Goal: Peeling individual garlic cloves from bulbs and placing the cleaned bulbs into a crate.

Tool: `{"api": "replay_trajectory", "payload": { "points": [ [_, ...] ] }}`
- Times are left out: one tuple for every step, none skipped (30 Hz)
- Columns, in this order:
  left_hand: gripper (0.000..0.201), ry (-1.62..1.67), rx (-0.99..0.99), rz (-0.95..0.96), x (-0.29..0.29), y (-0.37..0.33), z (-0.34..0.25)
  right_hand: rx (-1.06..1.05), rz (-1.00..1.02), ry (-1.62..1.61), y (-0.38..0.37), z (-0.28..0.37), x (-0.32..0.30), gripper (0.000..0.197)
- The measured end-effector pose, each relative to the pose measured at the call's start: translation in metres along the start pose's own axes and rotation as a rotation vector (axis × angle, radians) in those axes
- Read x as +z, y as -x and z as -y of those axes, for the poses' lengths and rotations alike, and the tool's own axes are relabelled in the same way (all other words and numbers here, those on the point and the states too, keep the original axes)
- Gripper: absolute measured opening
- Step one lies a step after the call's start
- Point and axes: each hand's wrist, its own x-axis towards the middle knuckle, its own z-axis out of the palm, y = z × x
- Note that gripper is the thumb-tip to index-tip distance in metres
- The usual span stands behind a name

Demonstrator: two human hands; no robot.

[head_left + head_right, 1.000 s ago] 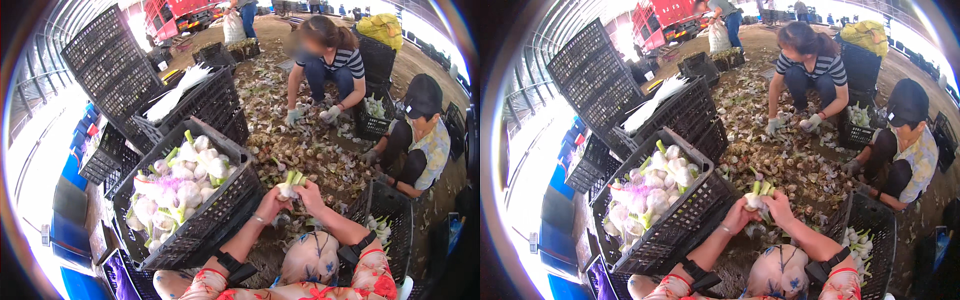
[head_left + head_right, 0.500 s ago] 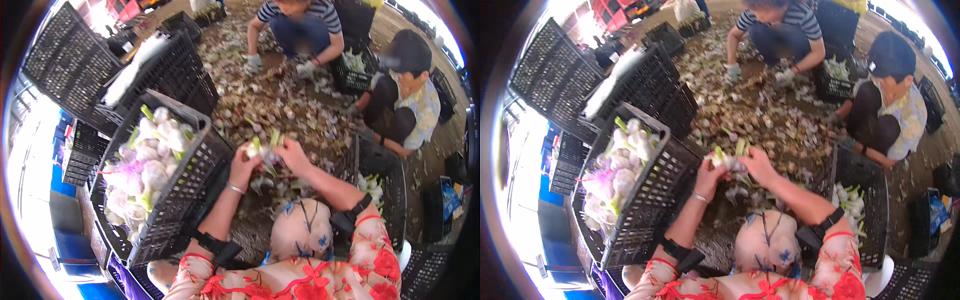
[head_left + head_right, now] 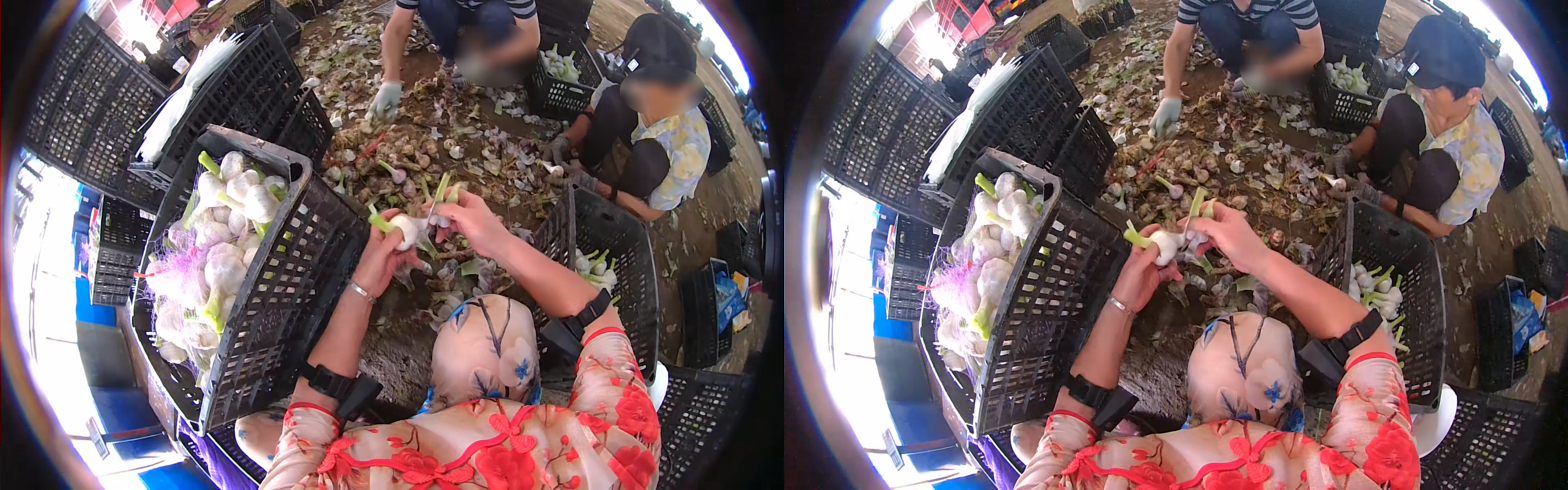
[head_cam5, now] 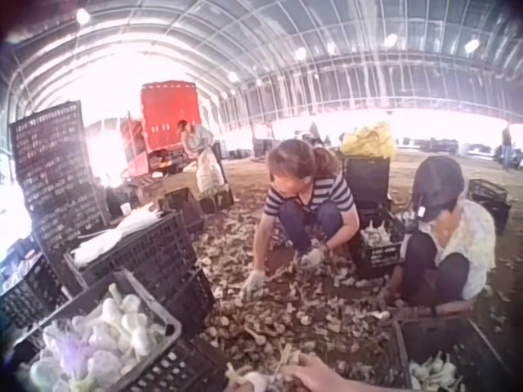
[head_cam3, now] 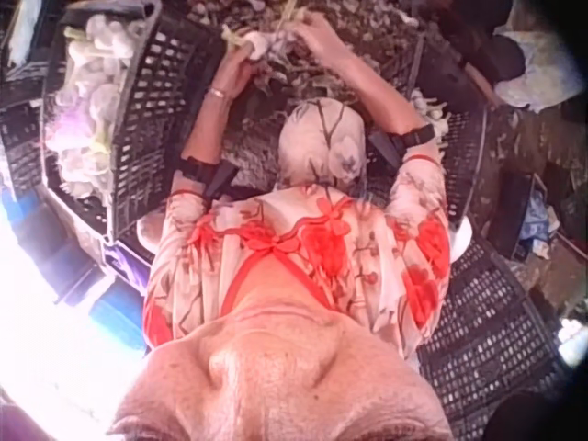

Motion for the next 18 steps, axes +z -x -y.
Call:
{"api": "replay_trajectory", "payload": {
  "points": [
    [0.046,-0.023,0.038,-0.088,-0.002,-0.001,0.003,-0.036,0.062,0.099,0.003,0.002,0.004,0.020],
    [0.034,-0.041,0.094,-0.137,-0.006,-0.003,0.007,-0.058,0.165,0.206,0.007,0.007,0.008,0.023],
    [0.034,-0.040,0.096,-0.140,-0.007,-0.005,0.009,-0.056,0.169,0.206,0.007,0.006,0.008,0.023],
    [0.027,-0.008,0.133,-0.238,-0.009,-0.007,0.011,-0.063,0.171,0.221,0.006,0.003,0.009,0.023],
    [0.020,0.025,0.170,-0.337,-0.012,-0.009,0.013,-0.069,0.173,0.236,0.005,0.001,0.009,0.023],
    [0.016,0.055,0.166,-0.329,-0.011,-0.011,0.011,-0.080,0.136,0.224,0.005,0.004,0.007,0.021],
    [0.016,0.056,0.165,-0.332,-0.009,-0.012,0.010,-0.077,0.137,0.223,0.001,0.002,0.002,0.021],
    [0.015,0.106,0.168,-0.336,-0.007,-0.013,0.010,-0.035,0.032,0.131,-0.004,-0.004,-0.006,0.018],
    [0.015,0.158,0.168,-0.332,-0.004,-0.015,0.011,0.005,-0.080,0.042,-0.009,-0.010,-0.017,0.017],
    [0.015,0.159,0.162,-0.326,-0.005,-0.016,0.013,0.042,-0.183,0.152,-0.014,-0.019,-0.032,0.017],
    [0.013,0.186,0.194,-0.274,-0.007,-0.016,0.015,0.040,-0.189,0.154,-0.019,-0.033,-0.044,0.017],
    [0.012,0.214,0.225,-0.218,-0.008,-0.019,0.018,-0.028,-0.225,0.720,-0.025,-0.046,-0.056,0.017],
    [0.012,0.214,0.229,-0.220,-0.012,-0.018,0.024,-0.098,-0.237,1.282,-0.027,-0.050,-0.056,0.018],
    [0.012,0.213,0.189,-0.260,-0.015,-0.017,0.031,-0.101,-0.233,1.282,-0.028,-0.054,-0.055,0.018],
    [0.011,0.213,0.141,-0.293,-0.012,-0.017,0.035,0.050,-0.155,1.460,-0.026,-0.055,-0.051,0.020],
    [0.013,0.169,0.185,-0.238,-0.009,-0.014,0.038,0.207,-0.071,1.630,-0.024,-0.056,-0.049,0.026],
    [0.013,0.171,0.182,-0.235,-0.009,-0.013,0.038,0.211,-0.075,1.631,-0.021,-0.063,-0.061,0.026],
    [0.014,0.194,0.183,-0.161,-0.004,-0.015,0.032,0.305,0.067,1.755,-0.016,-0.070,-0.086,0.027]
  ]
}}
